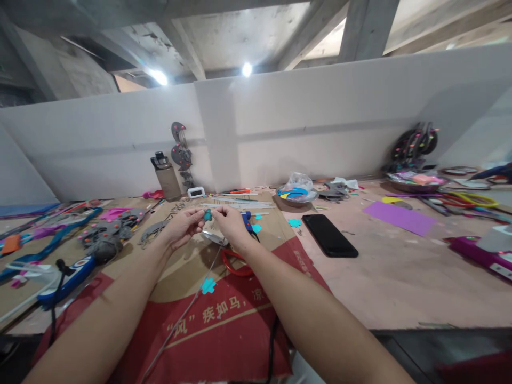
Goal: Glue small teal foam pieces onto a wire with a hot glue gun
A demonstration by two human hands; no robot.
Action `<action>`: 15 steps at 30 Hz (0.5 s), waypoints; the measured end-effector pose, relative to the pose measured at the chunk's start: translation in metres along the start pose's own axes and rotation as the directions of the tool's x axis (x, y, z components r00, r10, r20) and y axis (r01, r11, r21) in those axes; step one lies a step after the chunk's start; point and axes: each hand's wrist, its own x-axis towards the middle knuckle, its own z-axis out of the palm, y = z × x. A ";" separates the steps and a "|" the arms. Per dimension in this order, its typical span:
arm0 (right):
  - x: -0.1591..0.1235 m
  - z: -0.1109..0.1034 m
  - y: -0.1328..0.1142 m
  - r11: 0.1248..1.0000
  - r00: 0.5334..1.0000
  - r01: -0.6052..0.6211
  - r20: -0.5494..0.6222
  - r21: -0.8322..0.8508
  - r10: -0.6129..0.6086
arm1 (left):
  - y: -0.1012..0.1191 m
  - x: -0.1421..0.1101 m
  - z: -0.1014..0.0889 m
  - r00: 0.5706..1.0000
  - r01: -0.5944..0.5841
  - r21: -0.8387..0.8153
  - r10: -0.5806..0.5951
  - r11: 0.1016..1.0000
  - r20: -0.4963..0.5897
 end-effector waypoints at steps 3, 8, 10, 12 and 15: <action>-0.002 0.001 -0.001 1.000 1.000 -0.011 0.019 0.000 0.011 | -0.004 0.001 0.000 0.999 -0.001 0.041 0.003 0.999 -0.050; -0.003 0.004 0.002 0.996 0.995 -0.081 0.058 0.035 0.078 | -0.007 0.002 0.001 0.994 0.000 0.080 0.008 0.997 -0.110; -0.002 0.004 0.004 0.993 0.993 -0.102 0.063 0.064 0.098 | -0.007 0.002 0.000 0.992 -0.007 0.081 0.017 0.997 -0.122; 0.000 0.003 0.004 0.997 0.999 -0.047 0.015 0.057 0.046 | -0.007 0.003 -0.001 0.989 -0.009 0.096 0.023 0.995 -0.144; 0.000 0.000 0.000 0.992 0.991 0.115 -0.057 -0.051 -0.118 | -0.008 0.005 -0.003 0.986 -0.010 0.116 0.030 0.993 -0.167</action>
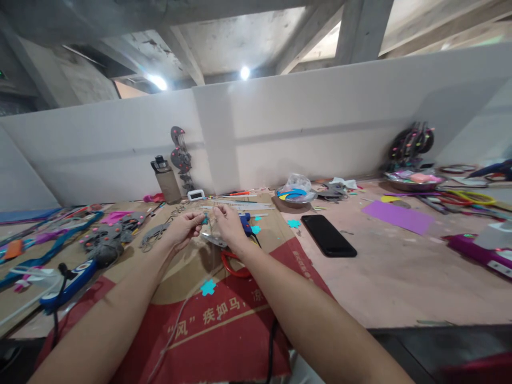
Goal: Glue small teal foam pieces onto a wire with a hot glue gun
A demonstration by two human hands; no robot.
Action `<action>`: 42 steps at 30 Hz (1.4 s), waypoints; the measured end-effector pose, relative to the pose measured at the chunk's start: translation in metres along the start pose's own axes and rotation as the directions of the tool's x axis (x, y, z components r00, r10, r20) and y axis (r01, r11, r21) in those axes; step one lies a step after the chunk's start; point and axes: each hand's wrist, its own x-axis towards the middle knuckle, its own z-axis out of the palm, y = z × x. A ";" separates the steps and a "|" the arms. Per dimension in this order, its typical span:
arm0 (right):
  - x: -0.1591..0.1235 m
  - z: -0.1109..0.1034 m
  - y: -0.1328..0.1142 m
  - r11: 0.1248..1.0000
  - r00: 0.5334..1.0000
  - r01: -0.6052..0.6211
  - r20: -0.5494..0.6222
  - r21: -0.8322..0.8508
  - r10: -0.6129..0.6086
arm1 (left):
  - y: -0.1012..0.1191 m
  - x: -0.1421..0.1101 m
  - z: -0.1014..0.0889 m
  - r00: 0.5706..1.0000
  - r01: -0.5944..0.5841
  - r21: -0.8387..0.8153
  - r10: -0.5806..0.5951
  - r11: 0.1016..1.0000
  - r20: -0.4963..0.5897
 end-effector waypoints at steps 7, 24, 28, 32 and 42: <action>-0.008 -0.006 -0.013 0.950 0.985 0.170 0.024 -0.263 -0.170 | 0.001 -0.004 0.004 0.999 0.038 0.038 -0.040 0.999 0.028; 0.019 -0.047 0.011 0.634 0.995 -0.065 0.001 -0.771 0.102 | 0.001 -0.001 0.001 0.996 0.008 -0.050 -0.012 0.999 -0.084; 0.015 -0.051 0.032 0.561 0.979 -0.073 0.047 -0.825 0.197 | 0.002 -0.002 0.000 0.988 -0.021 0.014 0.023 1.000 -0.150; 0.012 -0.047 0.049 0.563 0.981 -0.110 0.001 -0.819 0.194 | 0.002 -0.002 -0.001 0.984 -0.067 0.055 0.075 0.996 -0.163; 0.021 -0.056 0.037 0.711 0.960 -0.246 -0.062 -0.659 0.274 | -0.003 0.003 -0.009 0.961 -0.107 0.025 0.109 0.994 -0.253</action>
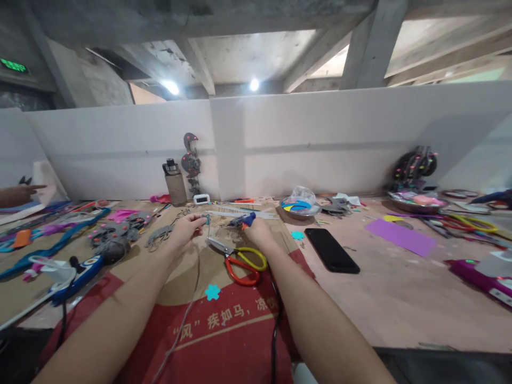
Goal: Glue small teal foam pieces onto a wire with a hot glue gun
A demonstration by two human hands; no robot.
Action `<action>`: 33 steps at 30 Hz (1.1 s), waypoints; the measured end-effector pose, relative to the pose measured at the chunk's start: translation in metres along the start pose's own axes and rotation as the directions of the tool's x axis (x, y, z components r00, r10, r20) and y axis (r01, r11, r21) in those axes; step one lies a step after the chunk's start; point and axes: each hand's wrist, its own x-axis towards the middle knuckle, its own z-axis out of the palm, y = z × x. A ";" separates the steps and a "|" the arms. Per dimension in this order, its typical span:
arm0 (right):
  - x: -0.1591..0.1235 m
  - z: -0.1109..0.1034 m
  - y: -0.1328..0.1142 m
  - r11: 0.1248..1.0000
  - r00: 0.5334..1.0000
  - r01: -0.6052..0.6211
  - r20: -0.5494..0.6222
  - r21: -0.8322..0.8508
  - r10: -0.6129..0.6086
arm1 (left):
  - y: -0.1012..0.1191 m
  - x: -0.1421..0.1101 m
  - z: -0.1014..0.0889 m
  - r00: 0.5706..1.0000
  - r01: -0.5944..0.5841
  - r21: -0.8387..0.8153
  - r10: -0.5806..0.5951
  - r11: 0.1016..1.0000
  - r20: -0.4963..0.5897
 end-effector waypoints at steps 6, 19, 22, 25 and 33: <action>-0.005 -0.011 -0.031 0.952 0.997 0.030 -0.078 0.306 -0.006 | -0.001 0.002 -0.004 0.997 -0.011 -0.035 0.009 0.999 -0.077; -0.032 -0.002 -0.057 0.742 0.960 0.200 0.022 0.640 -0.278 | 0.000 0.007 -0.009 0.993 -0.005 -0.095 -0.007 0.996 -0.120; -0.034 -0.004 -0.059 0.797 0.943 0.299 -0.036 0.526 -0.330 | 0.000 0.007 -0.010 0.994 -0.013 -0.100 0.002 0.995 -0.108; -0.036 -0.004 -0.059 0.837 0.929 0.360 -0.077 0.411 -0.361 | 0.001 0.005 -0.009 0.994 -0.015 -0.095 0.005 0.995 -0.111; -0.038 -0.002 -0.059 0.813 0.901 0.406 -0.034 0.417 -0.432 | 0.001 0.006 -0.008 0.994 -0.019 -0.117 0.007 0.993 -0.107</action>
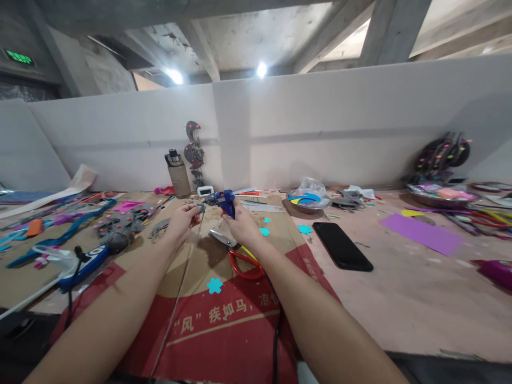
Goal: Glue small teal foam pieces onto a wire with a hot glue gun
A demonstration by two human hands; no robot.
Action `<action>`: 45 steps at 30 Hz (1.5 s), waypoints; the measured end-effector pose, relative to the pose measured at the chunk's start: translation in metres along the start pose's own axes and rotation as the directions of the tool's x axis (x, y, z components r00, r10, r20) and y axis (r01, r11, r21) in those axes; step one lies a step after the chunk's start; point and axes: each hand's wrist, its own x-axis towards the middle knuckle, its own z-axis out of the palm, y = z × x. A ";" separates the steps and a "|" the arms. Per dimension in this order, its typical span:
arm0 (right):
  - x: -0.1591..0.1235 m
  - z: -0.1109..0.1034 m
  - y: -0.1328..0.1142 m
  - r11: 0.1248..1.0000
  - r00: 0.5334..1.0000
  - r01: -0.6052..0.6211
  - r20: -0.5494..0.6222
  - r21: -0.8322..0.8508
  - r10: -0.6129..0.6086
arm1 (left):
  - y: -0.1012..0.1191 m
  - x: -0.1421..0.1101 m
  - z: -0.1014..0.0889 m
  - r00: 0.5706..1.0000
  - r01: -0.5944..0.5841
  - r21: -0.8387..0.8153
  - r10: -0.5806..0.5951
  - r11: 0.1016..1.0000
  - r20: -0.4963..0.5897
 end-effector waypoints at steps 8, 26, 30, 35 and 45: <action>0.000 0.001 0.005 1.000 1.000 0.015 0.018 0.008 -0.015 | -0.001 0.000 0.001 1.000 0.011 -0.011 -0.012 1.000 -0.010; 0.002 0.004 0.016 0.999 1.000 0.017 0.006 -0.045 -0.017 | 0.001 -0.002 0.002 1.000 0.014 -0.017 -0.014 1.000 -0.016; 0.002 0.002 0.014 0.998 1.000 0.025 0.014 -0.054 -0.024 | 0.001 -0.001 0.002 1.000 0.014 -0.021 -0.015 1.000 -0.016; 0.001 0.002 0.015 0.996 0.999 0.039 0.018 -0.084 -0.038 | 0.000 0.000 0.001 1.000 0.009 -0.018 -0.009 1.000 -0.003; -0.005 -0.003 -0.002 0.899 0.997 0.041 0.071 -0.435 -0.012 | -0.001 0.000 0.001 1.000 0.018 -0.021 -0.019 1.000 -0.006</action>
